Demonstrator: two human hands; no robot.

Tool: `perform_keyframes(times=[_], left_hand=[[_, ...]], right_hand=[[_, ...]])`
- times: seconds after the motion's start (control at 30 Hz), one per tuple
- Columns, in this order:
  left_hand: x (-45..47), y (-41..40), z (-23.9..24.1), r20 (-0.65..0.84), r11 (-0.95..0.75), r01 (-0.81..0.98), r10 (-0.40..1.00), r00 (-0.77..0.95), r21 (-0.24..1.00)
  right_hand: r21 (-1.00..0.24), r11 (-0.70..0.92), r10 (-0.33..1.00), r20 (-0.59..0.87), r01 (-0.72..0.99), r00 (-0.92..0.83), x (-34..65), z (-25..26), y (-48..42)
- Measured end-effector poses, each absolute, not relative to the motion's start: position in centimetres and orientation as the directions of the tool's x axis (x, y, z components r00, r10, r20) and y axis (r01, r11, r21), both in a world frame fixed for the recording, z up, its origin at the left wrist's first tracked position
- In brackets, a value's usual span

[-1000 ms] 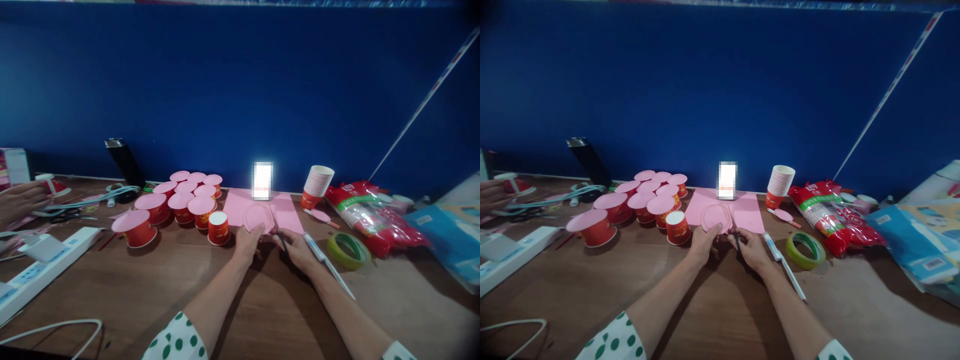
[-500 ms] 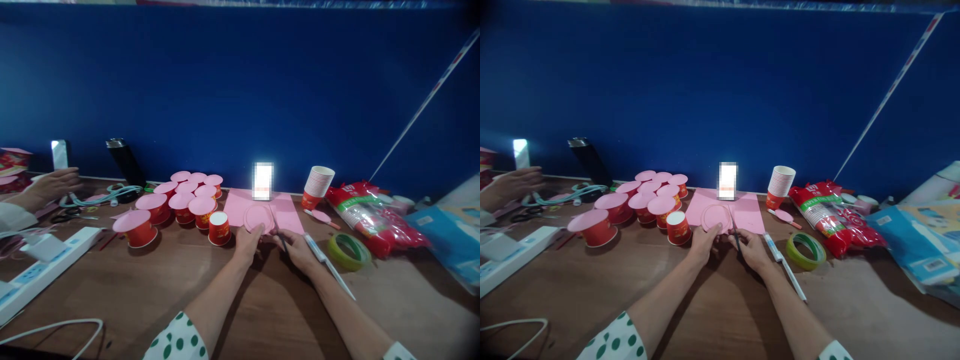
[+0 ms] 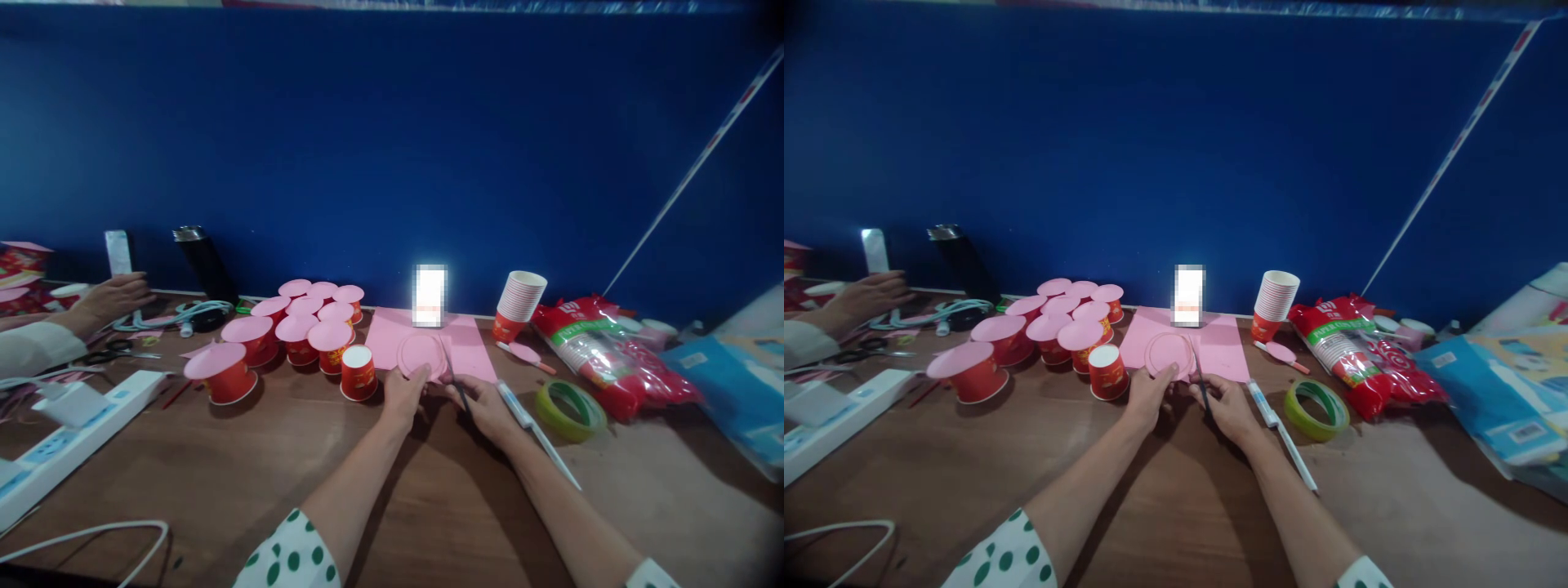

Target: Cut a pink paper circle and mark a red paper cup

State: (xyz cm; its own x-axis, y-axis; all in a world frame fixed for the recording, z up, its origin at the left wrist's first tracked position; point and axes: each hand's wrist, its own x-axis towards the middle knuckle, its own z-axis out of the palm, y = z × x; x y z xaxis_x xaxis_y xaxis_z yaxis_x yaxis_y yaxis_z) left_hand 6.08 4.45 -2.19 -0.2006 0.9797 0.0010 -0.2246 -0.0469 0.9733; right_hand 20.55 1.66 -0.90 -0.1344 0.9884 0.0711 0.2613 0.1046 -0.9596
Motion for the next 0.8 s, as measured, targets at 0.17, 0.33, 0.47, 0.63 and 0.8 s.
perform_keyframes(times=[0.17,0.33,0.47,0.63,0.8], left_hand=[[5.96,4.32,-2.01,0.01,-0.05,-0.208,0.982,-0.19,0.977],[5.94,4.25,-1.88,0.01,-0.05,-0.221,0.984,-0.176,0.974],[5.94,4.23,-1.87,0.014,-0.054,-0.215,0.983,-0.183,0.975],[5.94,4.19,-1.82,0.002,-0.042,-0.218,0.983,-0.182,0.975],[5.96,4.0,-1.53,0.001,-0.038,-0.204,0.984,-0.179,0.978]], right_hand=[[-0.96,0.092,0.992,0.064,0.265,-0.111,20.37,-0.57,1.56],[-0.96,0.093,0.992,0.066,0.263,-0.108,20.37,-0.67,1.59],[-0.961,0.103,0.991,0.076,0.256,-0.112,20.36,-0.76,1.6],[-0.959,0.105,0.99,0.077,0.262,-0.117,20.32,-0.55,1.5],[-0.963,0.098,0.99,0.069,0.251,-0.12,20.26,-0.48,1.47]])
